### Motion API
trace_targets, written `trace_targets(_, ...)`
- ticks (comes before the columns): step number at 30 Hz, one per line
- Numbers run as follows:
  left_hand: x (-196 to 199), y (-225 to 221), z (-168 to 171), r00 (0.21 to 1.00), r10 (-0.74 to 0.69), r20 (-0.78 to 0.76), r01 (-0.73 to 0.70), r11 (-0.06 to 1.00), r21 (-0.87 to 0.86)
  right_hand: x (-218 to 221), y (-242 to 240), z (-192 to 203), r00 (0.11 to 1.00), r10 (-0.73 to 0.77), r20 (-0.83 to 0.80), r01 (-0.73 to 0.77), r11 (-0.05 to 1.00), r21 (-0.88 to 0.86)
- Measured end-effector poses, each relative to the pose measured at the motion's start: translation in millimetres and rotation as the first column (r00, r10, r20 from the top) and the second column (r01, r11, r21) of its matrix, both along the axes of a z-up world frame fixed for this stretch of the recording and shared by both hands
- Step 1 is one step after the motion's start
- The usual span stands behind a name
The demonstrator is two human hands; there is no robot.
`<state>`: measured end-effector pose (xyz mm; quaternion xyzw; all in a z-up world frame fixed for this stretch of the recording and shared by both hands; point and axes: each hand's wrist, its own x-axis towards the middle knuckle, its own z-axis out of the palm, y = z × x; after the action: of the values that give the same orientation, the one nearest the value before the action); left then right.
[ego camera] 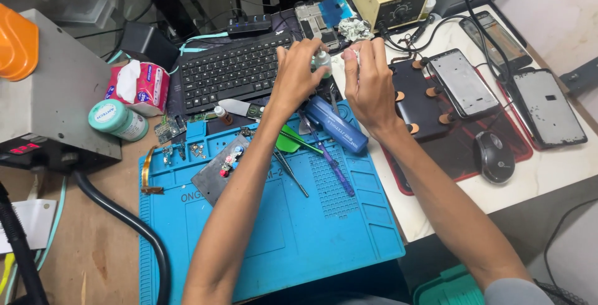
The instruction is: Using a heat gun and tweezers to repair or modify components on a mobile phone circuit board
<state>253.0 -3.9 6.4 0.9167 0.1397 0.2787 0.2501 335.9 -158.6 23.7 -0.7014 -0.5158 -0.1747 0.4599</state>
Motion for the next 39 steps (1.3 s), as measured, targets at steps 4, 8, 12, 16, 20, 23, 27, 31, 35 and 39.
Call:
trace_targets(4, -31, -1, 22, 0.985, 0.022, 0.172, -0.002, 0.994, -0.111, -7, 0, -1, 0.999, 0.042, 0.012, -0.042, 0.999, 0.018)
trace_targets(8, -77, -12, 35, 0.958, 0.037, 0.283, 0.022, 0.979, -0.202, -21, 0, 2, 0.991, 0.126, 0.035, -0.124, 0.991, -0.049)
trace_targets(12, -125, -20, 28, 0.965, 0.103, 0.242, -0.037, 0.964, -0.263, -27, 9, -24, 0.968, 0.249, -0.03, -0.25, 0.953, -0.17)
trace_targets(16, -159, -23, 19, 0.97, 0.06, 0.235, 0.017, 0.951, -0.31, -62, 3, -5, 0.934, 0.312, -0.171, -0.337, 0.93, -0.144)
trace_targets(20, -174, -29, 7, 0.972, 0.018, 0.234, 0.099, 0.872, -0.48, -77, 1, 4, 0.857, 0.355, -0.373, -0.411, 0.908, -0.078)
trace_targets(23, -178, -39, 16, 0.971, -0.004, 0.239, 0.129, 0.852, -0.508, -86, 0, 10, 0.803, 0.388, -0.452, -0.46, 0.886, -0.057)
trace_targets(27, -173, -41, 10, 0.97, -0.041, 0.241, 0.156, 0.864, -0.48, -88, 1, 5, 0.766, 0.394, -0.507, -0.474, 0.88, -0.031)
trace_targets(31, -176, -46, 14, 0.973, -0.061, 0.223, 0.166, 0.857, -0.487, -87, 0, 5, 0.745, 0.392, -0.54, -0.483, 0.875, -0.032)
trace_targets(35, -179, -44, 14, 0.971, -0.1, 0.216, 0.198, 0.845, -0.496, -84, 0, 4, 0.728, 0.4, -0.557, -0.497, 0.867, -0.027)
trace_targets(39, -180, -44, 19, 0.963, -0.139, 0.229, 0.24, 0.828, -0.507, -84, -1, 8, 0.689, 0.417, -0.593, -0.506, 0.862, 0.018)
